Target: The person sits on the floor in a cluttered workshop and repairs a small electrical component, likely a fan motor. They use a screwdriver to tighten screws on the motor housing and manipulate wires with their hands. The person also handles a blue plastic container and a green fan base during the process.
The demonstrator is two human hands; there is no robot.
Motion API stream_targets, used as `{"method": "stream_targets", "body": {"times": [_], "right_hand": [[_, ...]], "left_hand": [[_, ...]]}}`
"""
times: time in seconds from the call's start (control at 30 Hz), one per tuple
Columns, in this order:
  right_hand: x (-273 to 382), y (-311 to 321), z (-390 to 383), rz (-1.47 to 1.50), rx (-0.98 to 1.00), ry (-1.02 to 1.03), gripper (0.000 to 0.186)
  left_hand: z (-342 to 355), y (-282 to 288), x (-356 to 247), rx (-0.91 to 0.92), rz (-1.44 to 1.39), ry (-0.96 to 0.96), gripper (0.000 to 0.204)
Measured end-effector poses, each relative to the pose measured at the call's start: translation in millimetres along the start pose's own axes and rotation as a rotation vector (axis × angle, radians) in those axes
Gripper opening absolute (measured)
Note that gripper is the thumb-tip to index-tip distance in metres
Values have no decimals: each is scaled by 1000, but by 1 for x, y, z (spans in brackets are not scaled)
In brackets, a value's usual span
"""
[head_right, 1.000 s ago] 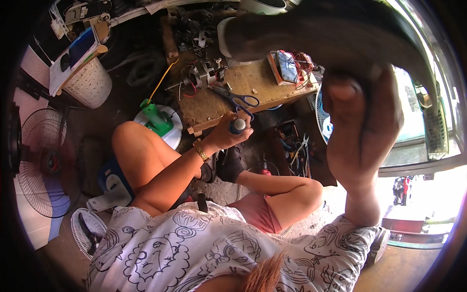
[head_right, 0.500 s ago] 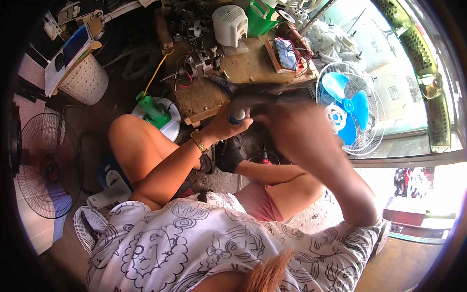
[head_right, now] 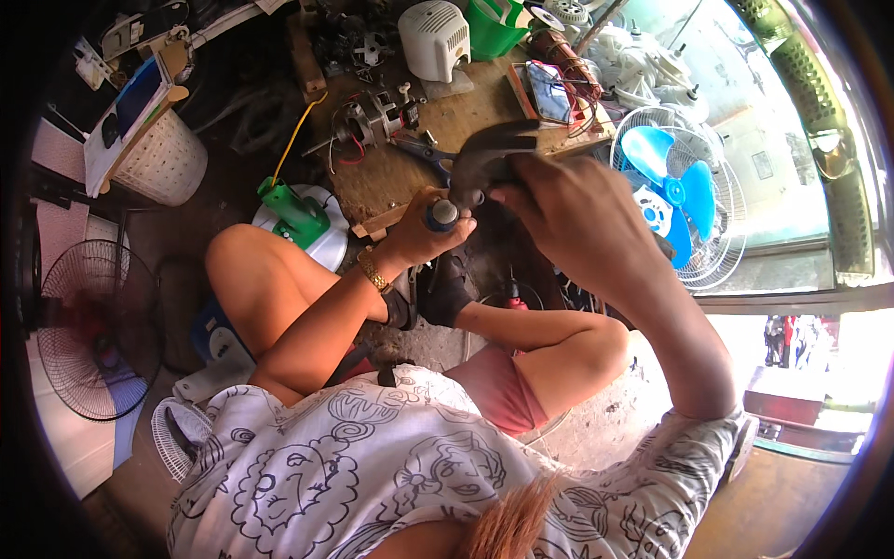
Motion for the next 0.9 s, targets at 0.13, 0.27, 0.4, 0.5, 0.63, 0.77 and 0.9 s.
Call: {"method": "stream_targets", "body": {"times": [0.13,0.27,0.4,0.5,0.63,0.77,0.9], "right_hand": [[-2,60,-1,595,-279,-122,17],[17,0,0,6,9,74,14],[9,22,12,162,-78,31,16],[-11,56,1,723,-370,-133,14],[6,-26,1,219,-51,145,13],[-102,-65,-2,474,-70,-234,18],[-268,-201,-76,52,49,-650,28]], "left_hand": [[-2,-2,29,156,9,129,22],[-11,-3,41,81,-33,215,26],[-17,-10,47,96,1,203,28],[-10,-4,47,134,8,232,30],[-17,-7,51,55,-36,212,30],[-10,0,38,98,-16,175,26],[-1,-5,36,215,22,222,24]]}}
Point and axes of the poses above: each hand's wrist, its own z-axis towards the middle knuckle, its own y-axis out of the back of the hand, x = y × z, the point moved 10 cm from there along z, towards the middle knuckle, and after that the axes turned 5 degrees about -y, right-handed, at the moved point
